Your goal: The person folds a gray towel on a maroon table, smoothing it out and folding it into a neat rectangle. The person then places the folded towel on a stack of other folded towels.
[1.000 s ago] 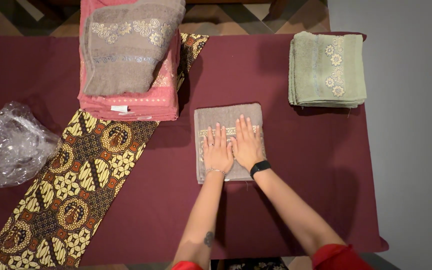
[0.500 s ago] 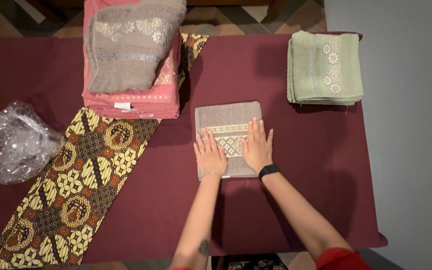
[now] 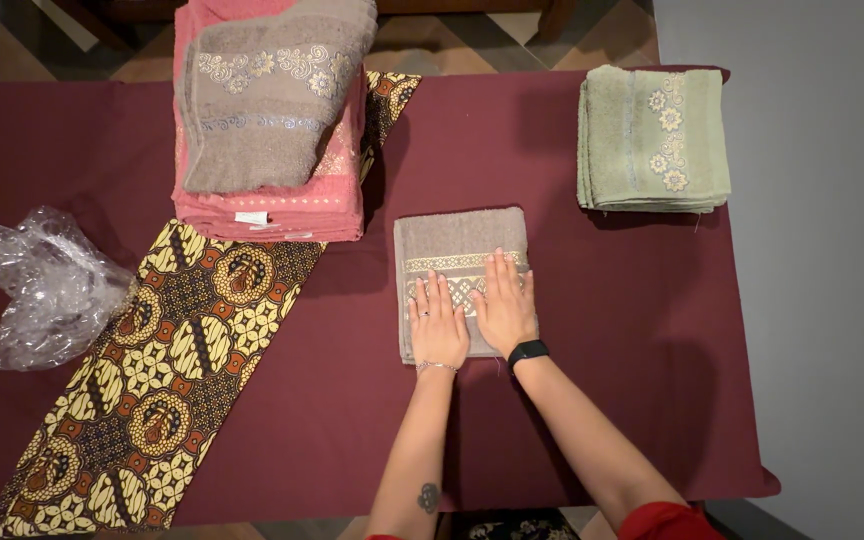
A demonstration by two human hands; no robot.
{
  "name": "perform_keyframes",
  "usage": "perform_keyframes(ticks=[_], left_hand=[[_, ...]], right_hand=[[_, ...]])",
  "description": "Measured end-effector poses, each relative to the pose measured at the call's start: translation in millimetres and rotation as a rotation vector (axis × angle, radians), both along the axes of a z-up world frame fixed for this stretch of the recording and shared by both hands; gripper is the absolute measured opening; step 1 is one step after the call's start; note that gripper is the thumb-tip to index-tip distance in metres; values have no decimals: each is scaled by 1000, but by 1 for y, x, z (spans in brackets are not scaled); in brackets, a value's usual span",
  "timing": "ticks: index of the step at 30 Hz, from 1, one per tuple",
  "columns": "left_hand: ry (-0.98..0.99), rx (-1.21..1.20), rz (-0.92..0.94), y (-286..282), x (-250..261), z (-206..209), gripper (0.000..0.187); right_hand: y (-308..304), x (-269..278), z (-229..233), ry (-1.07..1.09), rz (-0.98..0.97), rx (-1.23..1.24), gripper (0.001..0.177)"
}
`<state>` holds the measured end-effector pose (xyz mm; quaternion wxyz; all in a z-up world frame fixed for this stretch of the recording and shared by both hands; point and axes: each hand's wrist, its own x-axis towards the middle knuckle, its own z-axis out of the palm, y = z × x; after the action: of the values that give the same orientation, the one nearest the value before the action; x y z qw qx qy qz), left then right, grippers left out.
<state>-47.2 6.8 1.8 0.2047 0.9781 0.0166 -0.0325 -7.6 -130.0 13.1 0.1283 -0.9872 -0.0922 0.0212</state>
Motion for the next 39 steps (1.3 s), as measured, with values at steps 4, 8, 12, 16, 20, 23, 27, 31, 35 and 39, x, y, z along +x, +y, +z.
perform_keyframes(ticks=[4,8,12,16,20,23,27,31,35,39], left_hand=[[-26,41,83,5,-5,1,67],[-5,93,262,0,2,7,70],[-7,87,171,-5,29,11,68],[146,48,86,5,42,9,67],[59,92,222,8,38,-1,68],[0,12,244,11,39,-12,71],[-145,-251,407,29,30,-25,85],[39,-517,654,59,30,-26,92],[478,-430,457,92,40,-21,67],[477,-642,379,101,43,-24,60]], right_hand=[[-5,-2,1,-2,-19,22,68],[-7,2,5,7,-25,-17,68],[2,6,7,8,46,-124,65],[9,8,6,15,114,70,62],[1,11,7,46,56,57,66],[-9,15,4,35,7,65,63],[-29,10,-13,-87,-164,330,59],[-55,20,-37,115,-641,798,64],[-72,37,-48,515,-672,1057,57],[-74,38,-35,671,-601,1143,43]])
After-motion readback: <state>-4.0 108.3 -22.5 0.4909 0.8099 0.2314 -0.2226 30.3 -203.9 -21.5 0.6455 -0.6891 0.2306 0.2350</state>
